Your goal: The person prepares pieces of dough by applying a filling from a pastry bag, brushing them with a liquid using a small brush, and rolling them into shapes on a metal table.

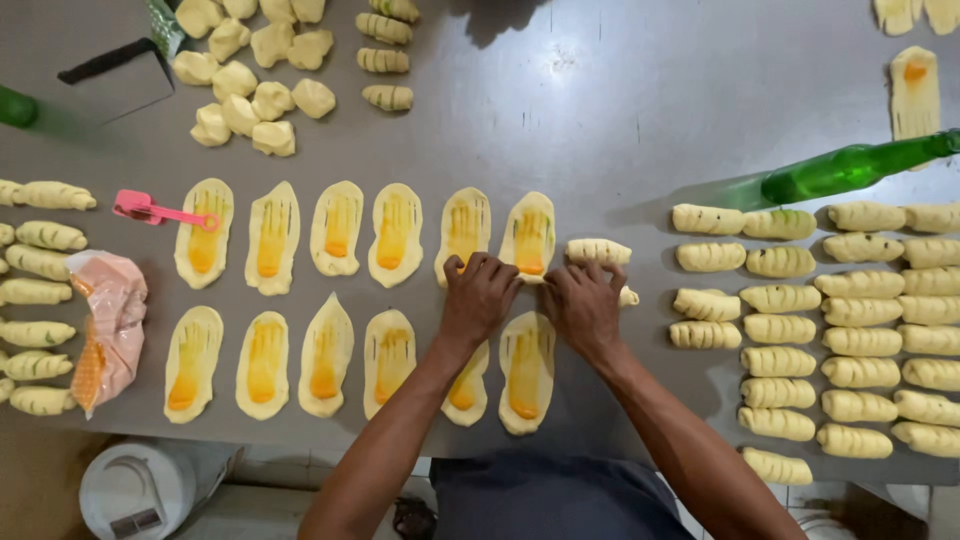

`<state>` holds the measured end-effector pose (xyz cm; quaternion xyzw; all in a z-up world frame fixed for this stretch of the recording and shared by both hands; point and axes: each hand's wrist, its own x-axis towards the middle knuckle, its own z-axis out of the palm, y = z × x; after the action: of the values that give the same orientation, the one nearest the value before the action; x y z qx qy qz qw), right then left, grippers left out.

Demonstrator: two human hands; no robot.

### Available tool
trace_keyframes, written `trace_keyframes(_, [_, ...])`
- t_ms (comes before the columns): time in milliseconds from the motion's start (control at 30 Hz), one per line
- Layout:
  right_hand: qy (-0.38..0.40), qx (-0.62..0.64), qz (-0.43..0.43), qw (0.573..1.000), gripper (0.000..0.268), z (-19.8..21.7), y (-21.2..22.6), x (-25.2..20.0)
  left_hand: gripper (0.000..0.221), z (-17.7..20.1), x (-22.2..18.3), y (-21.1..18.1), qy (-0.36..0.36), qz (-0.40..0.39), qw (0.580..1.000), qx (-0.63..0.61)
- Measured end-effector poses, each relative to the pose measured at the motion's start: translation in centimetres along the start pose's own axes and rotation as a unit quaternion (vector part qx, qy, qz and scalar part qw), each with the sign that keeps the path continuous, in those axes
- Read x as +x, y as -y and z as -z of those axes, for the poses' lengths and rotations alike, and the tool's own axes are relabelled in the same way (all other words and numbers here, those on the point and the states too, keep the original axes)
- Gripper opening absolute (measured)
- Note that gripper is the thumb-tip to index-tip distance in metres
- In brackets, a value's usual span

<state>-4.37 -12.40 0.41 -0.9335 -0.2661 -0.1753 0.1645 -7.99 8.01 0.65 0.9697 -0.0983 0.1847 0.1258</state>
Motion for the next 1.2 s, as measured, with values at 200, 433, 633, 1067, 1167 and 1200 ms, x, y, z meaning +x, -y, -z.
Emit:
trace_keyframes(200, [-0.026,-0.018,-0.002,1.0,0.008,-0.3,-0.9,3.0,0.015,-0.8,3.1,0.3,-0.038,0.036,0.998,0.031])
trace_keyframes(433, [-0.016,-0.01,0.023,1.0,0.019,0.1,-0.1,1.9,0.016,-0.3,2.2,0.4,-0.056,0.027,0.998,0.011])
trace_keyframes(633, [0.017,-0.028,0.04,0.999,0.021,-1.4,-2.4,2.6,0.029,-0.7,2.6,1.8,0.05,-0.05,0.995,-0.075])
trace_keyframes(1067, [0.063,0.013,0.018,0.998,0.027,-1.7,-3.8,4.3,0.019,-1.3,4.8,2.6,0.085,-0.047,0.989,-0.116])
trace_keyframes(1167, [0.115,0.072,-0.024,0.99,0.021,-1.6,-5.3,7.0,0.027,-2.2,6.3,3.4,0.088,0.042,0.971,-0.216])
trace_keyframes(1200, [0.16,0.096,-0.056,0.981,0.024,-1.5,-5.8,7.9,0.028,-2.5,6.7,3.8,0.084,0.077,0.962,-0.248])
